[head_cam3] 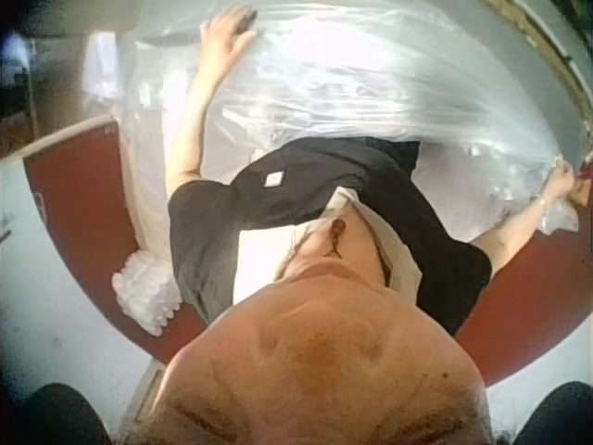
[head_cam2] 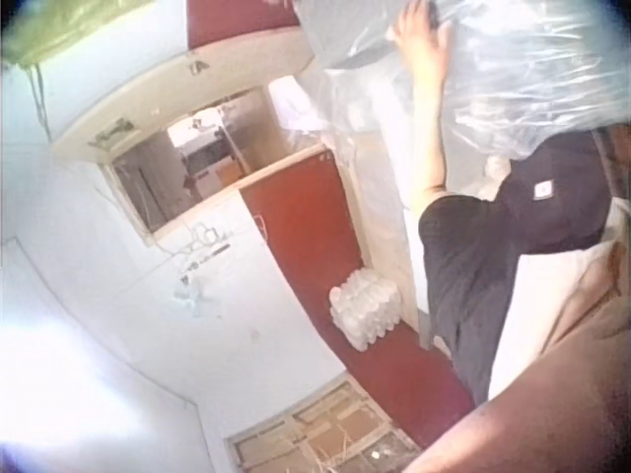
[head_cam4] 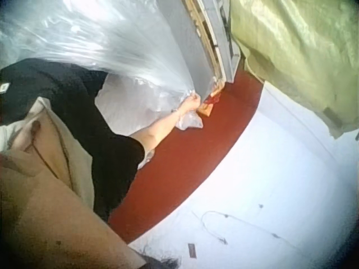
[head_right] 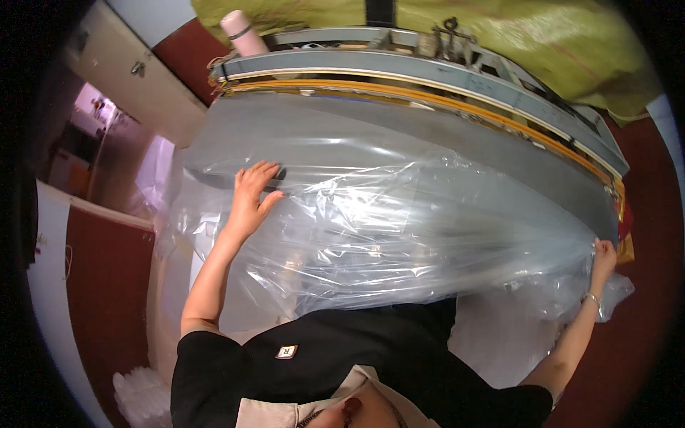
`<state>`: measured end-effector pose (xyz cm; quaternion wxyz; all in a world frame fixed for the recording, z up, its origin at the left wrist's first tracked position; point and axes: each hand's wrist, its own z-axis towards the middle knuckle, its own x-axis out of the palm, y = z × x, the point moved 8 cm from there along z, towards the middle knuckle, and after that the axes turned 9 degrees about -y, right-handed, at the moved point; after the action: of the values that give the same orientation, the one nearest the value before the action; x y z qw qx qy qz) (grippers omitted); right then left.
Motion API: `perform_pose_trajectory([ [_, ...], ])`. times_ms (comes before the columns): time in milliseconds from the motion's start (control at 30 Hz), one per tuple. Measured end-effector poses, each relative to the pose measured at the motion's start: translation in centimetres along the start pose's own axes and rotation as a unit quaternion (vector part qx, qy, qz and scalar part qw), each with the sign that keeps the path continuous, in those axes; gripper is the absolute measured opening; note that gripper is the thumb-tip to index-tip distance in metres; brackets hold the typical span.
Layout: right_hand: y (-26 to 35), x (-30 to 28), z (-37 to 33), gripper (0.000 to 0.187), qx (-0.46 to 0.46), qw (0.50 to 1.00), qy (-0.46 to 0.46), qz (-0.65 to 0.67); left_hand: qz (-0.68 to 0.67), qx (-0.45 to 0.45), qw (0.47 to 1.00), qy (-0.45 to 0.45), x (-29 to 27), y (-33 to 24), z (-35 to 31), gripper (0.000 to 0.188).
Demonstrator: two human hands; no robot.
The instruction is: Aligning and sealing large plastic bags on an industrial heat-sealing machine.
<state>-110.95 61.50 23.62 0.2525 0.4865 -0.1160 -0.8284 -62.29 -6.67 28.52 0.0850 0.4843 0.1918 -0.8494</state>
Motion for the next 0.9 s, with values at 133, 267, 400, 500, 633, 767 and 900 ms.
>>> perform_pose_trajectory([
  [133,0.3,-0.8,-0.5,0.028,-0.008,0.997,-0.058,-0.049,-0.204,0.106,0.972,0.047,3.7,-8.1,3.8,0.033],
  [267,2.2,-1.3,-1.1,0.029,0.022,0.994,-0.081,-0.069,-0.237,0.151,0.950,0.133,3.6,-13.4,6.2,0.018],
  [400,2.8,-1.0,-1.3,0.029,0.054,0.994,-0.064,-0.068,-0.178,0.095,0.973,-0.111,-7.1,-14.6,11.0,0.017],
  [500,3.0,-1.2,-1.3,0.030,0.046,0.993,-0.092,-0.049,0.042,0.373,0.864,-0.336,-12.6,-19.5,6.7,0.022],
  [633,2.3,-1.0,-1.3,0.031,0.049,0.992,-0.089,-0.076,0.159,0.359,0.915,-0.094,-5.1,-15.7,4.4,0.030],
  [767,1.2,-0.6,-1.0,0.032,0.058,0.994,-0.075,-0.049,0.230,0.095,0.950,0.190,0.6,-6.0,0.8,0.048],
  [900,1.2,-0.2,-0.8,0.033,0.032,0.996,-0.070,-0.048,0.106,0.004,0.972,0.210,-1.5,-3.1,0.4,0.041],
])
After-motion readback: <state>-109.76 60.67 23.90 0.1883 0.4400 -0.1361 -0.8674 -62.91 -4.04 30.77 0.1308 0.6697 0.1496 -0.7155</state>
